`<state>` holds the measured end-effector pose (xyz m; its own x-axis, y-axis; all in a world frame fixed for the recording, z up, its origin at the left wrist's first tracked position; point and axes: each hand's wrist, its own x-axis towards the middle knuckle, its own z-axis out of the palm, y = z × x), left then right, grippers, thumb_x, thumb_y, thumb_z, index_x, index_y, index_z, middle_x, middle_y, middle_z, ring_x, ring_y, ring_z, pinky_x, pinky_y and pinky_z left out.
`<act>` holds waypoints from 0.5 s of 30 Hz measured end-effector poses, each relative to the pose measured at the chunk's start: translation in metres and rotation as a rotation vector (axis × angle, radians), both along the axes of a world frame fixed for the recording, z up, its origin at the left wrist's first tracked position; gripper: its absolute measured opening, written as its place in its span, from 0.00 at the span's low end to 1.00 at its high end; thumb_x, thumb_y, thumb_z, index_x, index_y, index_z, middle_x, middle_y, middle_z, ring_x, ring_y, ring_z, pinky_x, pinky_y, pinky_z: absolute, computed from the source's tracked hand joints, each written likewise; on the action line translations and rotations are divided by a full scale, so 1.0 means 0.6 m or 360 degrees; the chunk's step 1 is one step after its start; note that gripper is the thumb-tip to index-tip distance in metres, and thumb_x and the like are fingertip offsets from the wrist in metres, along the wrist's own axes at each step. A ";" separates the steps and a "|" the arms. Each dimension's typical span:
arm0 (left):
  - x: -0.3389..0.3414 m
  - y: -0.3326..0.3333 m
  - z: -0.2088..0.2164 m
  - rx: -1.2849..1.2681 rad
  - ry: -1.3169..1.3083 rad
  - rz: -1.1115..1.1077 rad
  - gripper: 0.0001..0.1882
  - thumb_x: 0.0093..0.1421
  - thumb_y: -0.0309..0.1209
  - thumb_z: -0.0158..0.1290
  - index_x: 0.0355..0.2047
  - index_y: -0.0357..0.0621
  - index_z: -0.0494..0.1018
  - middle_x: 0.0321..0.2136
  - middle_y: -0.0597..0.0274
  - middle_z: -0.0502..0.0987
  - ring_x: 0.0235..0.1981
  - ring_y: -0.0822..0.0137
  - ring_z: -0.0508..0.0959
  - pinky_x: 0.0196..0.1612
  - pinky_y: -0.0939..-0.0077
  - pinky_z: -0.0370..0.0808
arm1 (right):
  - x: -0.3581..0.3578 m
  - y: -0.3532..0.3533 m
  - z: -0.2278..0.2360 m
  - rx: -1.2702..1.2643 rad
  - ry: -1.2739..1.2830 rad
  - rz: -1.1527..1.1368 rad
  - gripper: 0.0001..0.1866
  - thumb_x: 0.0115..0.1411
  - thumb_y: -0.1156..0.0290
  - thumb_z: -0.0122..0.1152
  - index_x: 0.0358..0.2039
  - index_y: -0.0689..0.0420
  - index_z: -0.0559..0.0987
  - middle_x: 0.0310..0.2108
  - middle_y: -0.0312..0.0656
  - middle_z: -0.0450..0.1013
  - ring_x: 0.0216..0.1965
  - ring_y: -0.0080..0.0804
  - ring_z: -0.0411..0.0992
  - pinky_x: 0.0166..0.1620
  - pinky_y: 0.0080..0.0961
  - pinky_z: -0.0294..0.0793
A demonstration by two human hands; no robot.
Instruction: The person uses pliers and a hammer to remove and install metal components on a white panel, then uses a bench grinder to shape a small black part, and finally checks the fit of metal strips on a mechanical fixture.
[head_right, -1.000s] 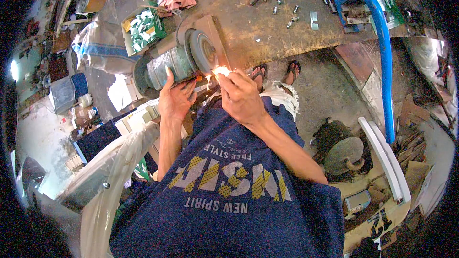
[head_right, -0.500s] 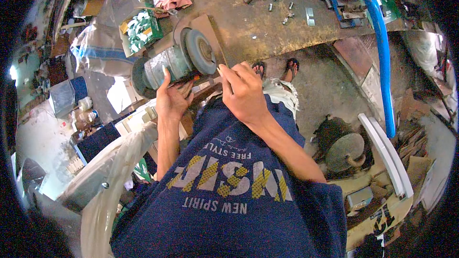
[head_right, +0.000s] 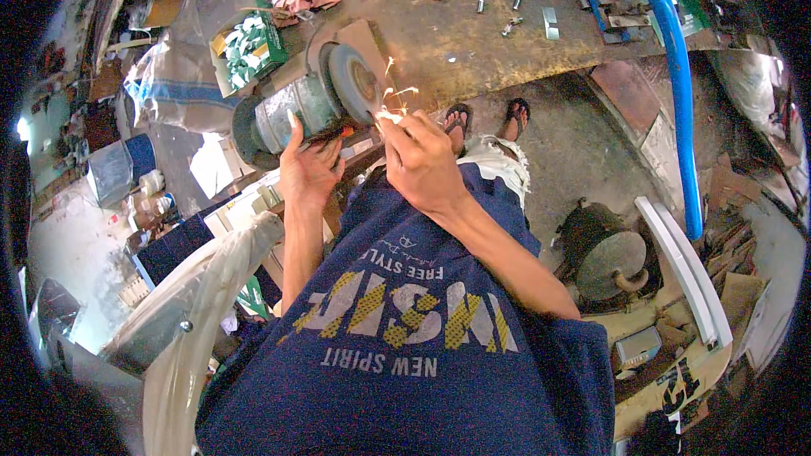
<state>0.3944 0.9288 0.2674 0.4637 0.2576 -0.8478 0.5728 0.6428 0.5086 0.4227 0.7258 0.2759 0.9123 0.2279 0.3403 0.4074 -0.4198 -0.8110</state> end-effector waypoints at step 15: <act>-0.002 -0.002 0.007 0.0022 -0.0086 -0.0051 0.51 0.54 0.64 0.55 0.60 0.29 0.58 0.58 0.46 0.66 0.63 0.60 0.59 0.60 0.64 0.52 | -0.001 0.000 0.004 -0.0035 0.0044 0.0059 0.15 0.50 0.82 0.61 0.41 0.65 0.77 0.30 0.46 0.70 0.33 0.43 0.71 0.37 0.34 0.73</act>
